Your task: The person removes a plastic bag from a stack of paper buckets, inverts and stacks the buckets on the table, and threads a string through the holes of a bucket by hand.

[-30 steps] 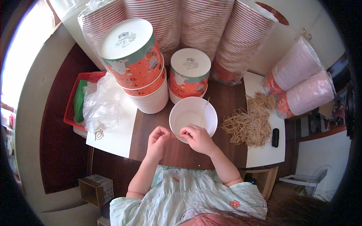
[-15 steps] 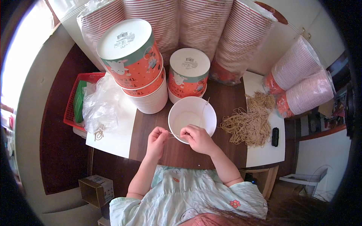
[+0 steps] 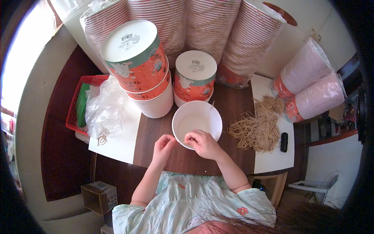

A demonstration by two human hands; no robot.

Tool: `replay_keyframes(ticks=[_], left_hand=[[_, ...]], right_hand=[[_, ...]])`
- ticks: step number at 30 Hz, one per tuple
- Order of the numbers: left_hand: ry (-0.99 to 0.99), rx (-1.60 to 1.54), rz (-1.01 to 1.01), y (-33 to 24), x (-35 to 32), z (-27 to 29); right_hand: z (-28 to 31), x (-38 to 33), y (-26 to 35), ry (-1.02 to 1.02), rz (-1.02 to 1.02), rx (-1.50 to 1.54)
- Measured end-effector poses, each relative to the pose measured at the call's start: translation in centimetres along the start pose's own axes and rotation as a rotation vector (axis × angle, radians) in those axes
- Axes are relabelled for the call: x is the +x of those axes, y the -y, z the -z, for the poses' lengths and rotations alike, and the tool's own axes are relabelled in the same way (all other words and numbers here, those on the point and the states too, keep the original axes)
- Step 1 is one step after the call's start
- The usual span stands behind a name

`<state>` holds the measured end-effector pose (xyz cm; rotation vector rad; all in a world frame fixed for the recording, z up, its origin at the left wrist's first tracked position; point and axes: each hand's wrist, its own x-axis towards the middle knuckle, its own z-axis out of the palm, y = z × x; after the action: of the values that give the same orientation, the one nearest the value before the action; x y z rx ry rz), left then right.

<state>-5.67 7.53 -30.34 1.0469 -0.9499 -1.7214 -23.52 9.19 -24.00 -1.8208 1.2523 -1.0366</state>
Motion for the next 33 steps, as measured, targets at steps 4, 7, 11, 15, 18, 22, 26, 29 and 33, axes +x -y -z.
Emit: replay_keyframes(ticks=[4,7,11,15,18,22,26,29,33], left_hand=[[-0.068,0.713,-0.563,-3.1,-1.0,-0.5],[0.013,0.813,-0.741,-5.4,-1.2,-1.8],[0.106,0.890,-0.798,-6.1,-0.9,-2.4],[0.126,0.953,-0.802,-6.2,-0.7,-2.5],[0.129,1.070,-0.807,-6.3,-0.6,-2.4],[0.137,1.012,-0.739,-5.5,-0.7,-1.5],[0.190,0.992,-0.696,-4.7,-0.4,-0.9],[0.225,0.973,-0.691,-4.1,0.1,-0.7],[0.237,0.957,-0.676,-4.1,0.3,-0.7]], right_hand=[[0.6,0.6,1.0,-0.013,0.025,-0.033],[0.7,1.1,1.5,-0.001,0.043,-0.009],[0.8,1.5,1.6,0.015,0.079,0.001],[0.7,1.3,1.9,0.030,-0.141,0.189],[0.8,1.3,1.6,-0.047,-0.164,0.343],[2.2,1.5,1.5,-0.071,-0.084,0.759],[3.2,1.6,1.7,-0.043,-0.054,0.849],[3.2,1.4,1.7,0.015,-0.024,0.863],[3.4,1.3,1.6,0.041,0.022,0.789]])
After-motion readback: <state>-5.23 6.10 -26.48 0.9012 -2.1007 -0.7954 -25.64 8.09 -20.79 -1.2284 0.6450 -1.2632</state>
